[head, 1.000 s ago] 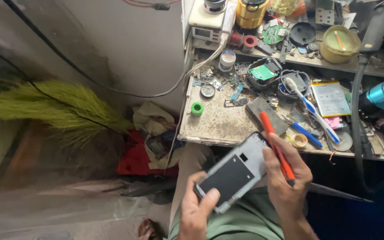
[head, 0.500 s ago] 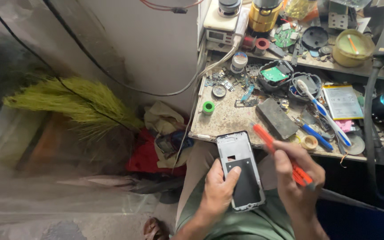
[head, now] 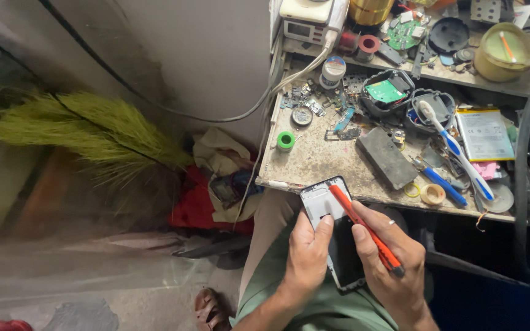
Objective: The person sits and pries open a smartphone, using an orange pry tool to separate the back cover and frame. They remove the battery, peel a dark liner from the inside of the housing, and repeatedly scrape and clean the frame edges and inner surfaces with the tool.
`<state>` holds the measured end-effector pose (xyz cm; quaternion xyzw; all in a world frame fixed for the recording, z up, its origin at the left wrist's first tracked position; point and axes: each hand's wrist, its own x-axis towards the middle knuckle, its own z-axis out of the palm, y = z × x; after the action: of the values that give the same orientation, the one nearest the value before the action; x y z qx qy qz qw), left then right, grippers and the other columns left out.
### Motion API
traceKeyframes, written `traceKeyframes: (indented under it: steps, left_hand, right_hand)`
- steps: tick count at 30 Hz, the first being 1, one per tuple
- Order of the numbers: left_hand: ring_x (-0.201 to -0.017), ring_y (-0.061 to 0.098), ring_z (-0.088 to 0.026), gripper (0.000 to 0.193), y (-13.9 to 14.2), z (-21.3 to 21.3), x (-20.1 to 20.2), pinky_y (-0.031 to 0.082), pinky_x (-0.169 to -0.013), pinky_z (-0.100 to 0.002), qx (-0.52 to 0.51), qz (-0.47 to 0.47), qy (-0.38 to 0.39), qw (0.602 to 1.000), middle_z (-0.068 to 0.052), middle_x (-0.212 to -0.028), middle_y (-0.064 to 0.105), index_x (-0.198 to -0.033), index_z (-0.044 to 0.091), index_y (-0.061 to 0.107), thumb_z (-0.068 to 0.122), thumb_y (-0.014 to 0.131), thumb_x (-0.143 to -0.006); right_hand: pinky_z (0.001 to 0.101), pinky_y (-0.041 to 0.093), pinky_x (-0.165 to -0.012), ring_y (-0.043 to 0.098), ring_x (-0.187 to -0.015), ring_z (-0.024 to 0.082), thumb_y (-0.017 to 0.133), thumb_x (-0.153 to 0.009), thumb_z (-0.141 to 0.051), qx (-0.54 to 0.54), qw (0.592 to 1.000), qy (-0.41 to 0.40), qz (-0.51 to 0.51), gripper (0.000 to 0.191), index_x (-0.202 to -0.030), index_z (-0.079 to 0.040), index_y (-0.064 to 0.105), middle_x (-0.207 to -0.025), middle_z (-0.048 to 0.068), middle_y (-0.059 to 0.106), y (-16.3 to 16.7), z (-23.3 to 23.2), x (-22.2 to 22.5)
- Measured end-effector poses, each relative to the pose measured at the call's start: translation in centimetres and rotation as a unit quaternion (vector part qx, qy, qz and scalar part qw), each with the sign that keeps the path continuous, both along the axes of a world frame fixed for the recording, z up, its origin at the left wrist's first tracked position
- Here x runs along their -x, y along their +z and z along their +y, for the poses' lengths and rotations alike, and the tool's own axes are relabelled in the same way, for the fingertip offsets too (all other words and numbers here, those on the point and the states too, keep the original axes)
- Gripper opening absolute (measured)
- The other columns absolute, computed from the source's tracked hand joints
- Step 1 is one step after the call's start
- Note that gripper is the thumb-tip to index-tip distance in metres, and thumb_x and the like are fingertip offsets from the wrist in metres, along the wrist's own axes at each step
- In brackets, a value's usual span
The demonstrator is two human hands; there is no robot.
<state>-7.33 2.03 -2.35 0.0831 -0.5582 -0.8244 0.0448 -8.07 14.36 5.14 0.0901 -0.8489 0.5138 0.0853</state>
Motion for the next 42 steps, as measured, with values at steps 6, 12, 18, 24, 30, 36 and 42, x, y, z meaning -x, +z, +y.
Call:
traceKeyframes:
  steps: [6, 12, 18, 24, 30, 36, 42]
  left_hand:
    - [-0.100, 0.068, -0.016, 0.027, 1.0, 0.3, 0.2, 0.055, -0.088, -0.034, 0.028, -0.053, 0.003, 0.998, -0.012, -0.110, 0.073, -0.124, 0.001, 0.056, 0.020, 0.053, -0.105]
    - [-0.100, 0.070, -0.018, 0.032, 1.3, 0.2, 0.1, 0.055, -0.086, -0.035, 0.070, -0.095, -0.005, 0.993, -0.014, -0.108, 0.073, -0.126, 0.003, 0.054, 0.025, 0.055, -0.103]
    - [-0.101, 0.068, -0.017, 0.036, 1.4, 0.3, 0.3, 0.054, -0.088, -0.034, 0.050, -0.066, 0.001, 0.997, -0.014, -0.110, 0.073, -0.128, 0.002, 0.053, 0.028, 0.056, -0.104]
    - [-0.100, 0.069, -0.016, 0.032, 1.3, 0.2, 0.2, 0.055, -0.087, -0.033, 0.023, -0.079, -0.005, 0.997, -0.013, -0.109, 0.073, -0.129, 0.002, 0.053, 0.021, 0.053, -0.103]
    - [-0.105, 0.064, -0.015, 0.029, 1.1, 0.7, 0.2, 0.052, -0.094, -0.032, 0.002, -0.012, 0.019, 1.000, -0.011, -0.116, 0.070, -0.129, 0.000, 0.055, 0.016, 0.052, -0.105]
    - [-0.095, 0.069, -0.016, 0.027, 0.9, 0.3, 0.1, 0.054, -0.085, -0.033, 0.068, -0.074, -0.005, 0.995, -0.010, -0.107, 0.072, -0.124, 0.001, 0.055, 0.019, 0.052, -0.103]
    - [-0.101, 0.066, -0.018, 0.029, 0.9, 0.5, 0.2, 0.053, -0.089, -0.036, 0.022, -0.002, 0.025, 0.999, -0.014, -0.113, 0.071, -0.128, 0.000, 0.053, 0.016, 0.052, -0.104]
  right_hand:
    - [0.0333, 0.056, -0.091, 0.074, -0.104, 0.027, 0.068, -0.092, -0.009, -0.076, 0.990, 0.082, 0.087, 0.031, -0.122, 0.002, 0.069, -0.110, 0.017, 0.075, 1.2, -0.4, 0.2]
    - [0.0331, 0.057, -0.087, 0.074, -0.102, 0.027, 0.070, -0.091, -0.008, -0.076, 0.988, 0.099, 0.085, 0.030, -0.120, 0.000, 0.070, -0.105, 0.014, 0.075, 1.2, -0.9, 0.4]
    - [0.0346, 0.055, -0.090, 0.072, -0.103, 0.027, 0.070, -0.091, -0.009, -0.096, 0.984, 0.113, 0.094, 0.033, -0.123, 0.000, 0.069, -0.102, 0.011, 0.076, 1.1, -1.0, 0.6]
    - [0.0346, 0.055, -0.091, 0.071, -0.101, 0.026, 0.069, -0.093, -0.011, -0.089, 0.987, 0.100, 0.093, 0.030, -0.121, -0.002, 0.071, -0.103, 0.011, 0.077, 1.2, -1.4, 0.4]
    - [0.0337, 0.056, -0.084, 0.072, -0.097, 0.026, 0.067, -0.096, -0.010, -0.130, 0.987, -0.034, 0.083, 0.028, -0.122, -0.001, 0.070, -0.106, 0.019, 0.072, 1.4, -0.8, 0.6]
    - [0.0337, 0.057, -0.081, 0.073, -0.095, 0.027, 0.068, -0.093, -0.011, -0.132, 0.986, 0.002, 0.105, 0.028, -0.119, -0.002, 0.071, -0.104, 0.018, 0.072, 1.0, -1.5, 0.3]
    - [0.0374, 0.056, -0.086, 0.071, -0.099, 0.029, 0.068, -0.093, -0.006, -0.134, 0.987, -0.012, 0.091, 0.030, -0.122, 0.001, 0.071, -0.105, 0.016, 0.075, 0.9, -1.8, 0.1]
